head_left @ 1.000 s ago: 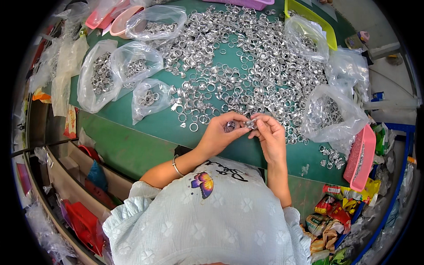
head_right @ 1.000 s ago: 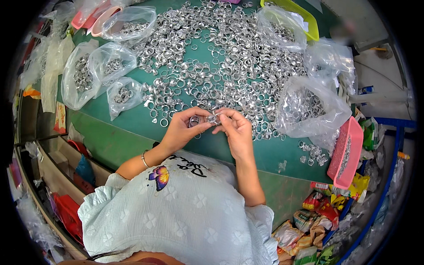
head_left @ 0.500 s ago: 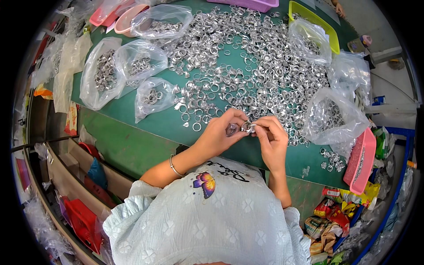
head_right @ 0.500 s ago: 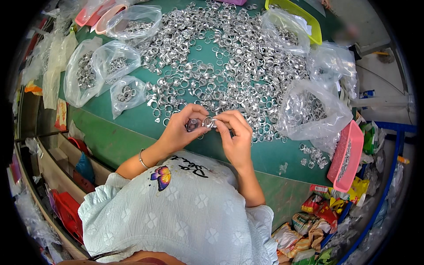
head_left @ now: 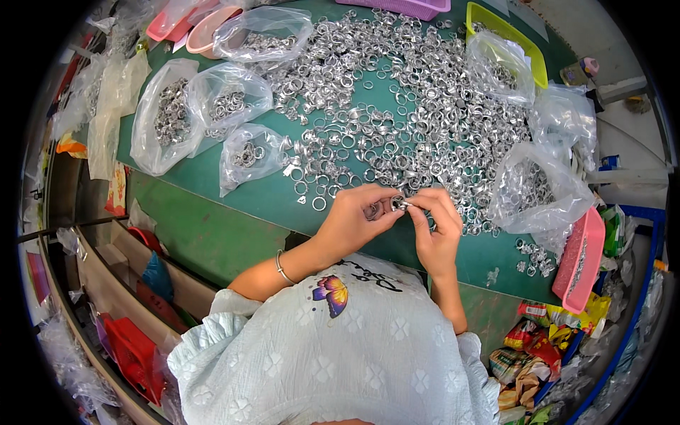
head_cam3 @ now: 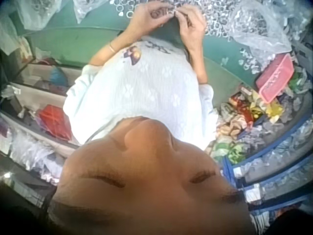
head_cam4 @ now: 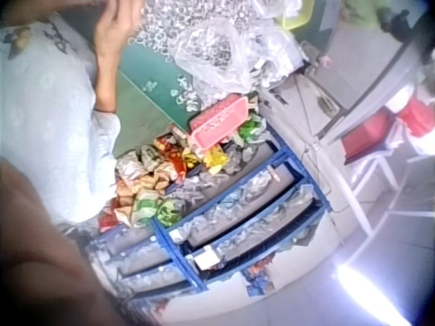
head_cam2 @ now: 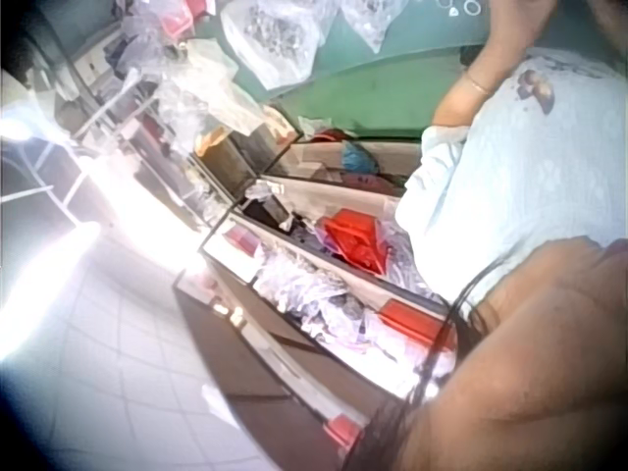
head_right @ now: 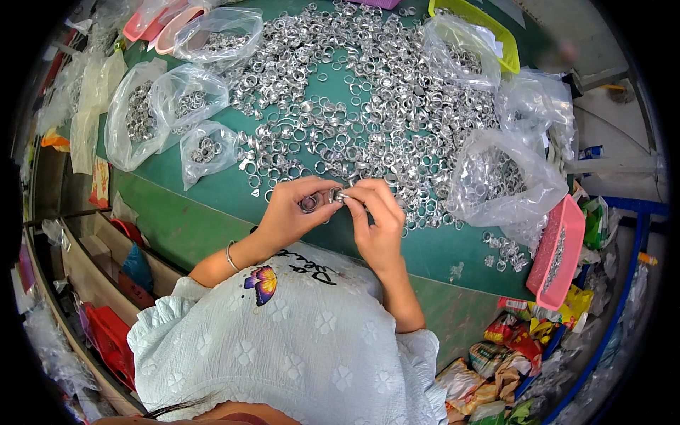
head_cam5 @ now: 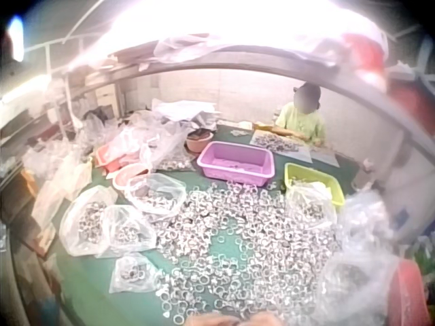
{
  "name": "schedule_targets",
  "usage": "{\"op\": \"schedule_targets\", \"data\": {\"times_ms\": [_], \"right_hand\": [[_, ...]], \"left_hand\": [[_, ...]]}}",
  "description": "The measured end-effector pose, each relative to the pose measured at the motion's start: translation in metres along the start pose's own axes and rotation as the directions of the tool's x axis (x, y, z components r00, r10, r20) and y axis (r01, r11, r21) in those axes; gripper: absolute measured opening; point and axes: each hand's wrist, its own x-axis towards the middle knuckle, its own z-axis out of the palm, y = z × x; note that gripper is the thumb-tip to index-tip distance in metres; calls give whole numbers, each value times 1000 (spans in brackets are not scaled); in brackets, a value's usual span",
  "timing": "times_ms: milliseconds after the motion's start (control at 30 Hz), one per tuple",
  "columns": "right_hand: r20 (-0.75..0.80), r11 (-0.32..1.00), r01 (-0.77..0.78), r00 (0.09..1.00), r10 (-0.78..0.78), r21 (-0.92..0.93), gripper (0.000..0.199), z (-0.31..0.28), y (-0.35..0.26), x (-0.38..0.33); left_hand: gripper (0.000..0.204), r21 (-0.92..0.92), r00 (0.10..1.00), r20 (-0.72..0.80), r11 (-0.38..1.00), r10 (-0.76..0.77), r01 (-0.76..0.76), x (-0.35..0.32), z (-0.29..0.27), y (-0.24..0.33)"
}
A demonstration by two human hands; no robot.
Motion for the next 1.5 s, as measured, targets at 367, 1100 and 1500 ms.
{"op": "schedule_targets", "data": {"times_ms": [367, 1100, 1500], "right_hand": [[1, 977, -129, 991, 131, 169, 9, 3, 4, -8], [83, 947, -236, 971, 223, 219, 18, 3, -15, -9], [38, 951, -218, 976, 215, 219, 20, 3, -17, -16]], "left_hand": [[26, -339, 971, 190, 918, -145, 204, -1, -5, -2], [27, 139, 942, 107, 933, 319, -332, -1, -6, -6], [16, 321, 929, 237, 880, 284, -351, 0, -9, 6]]}}
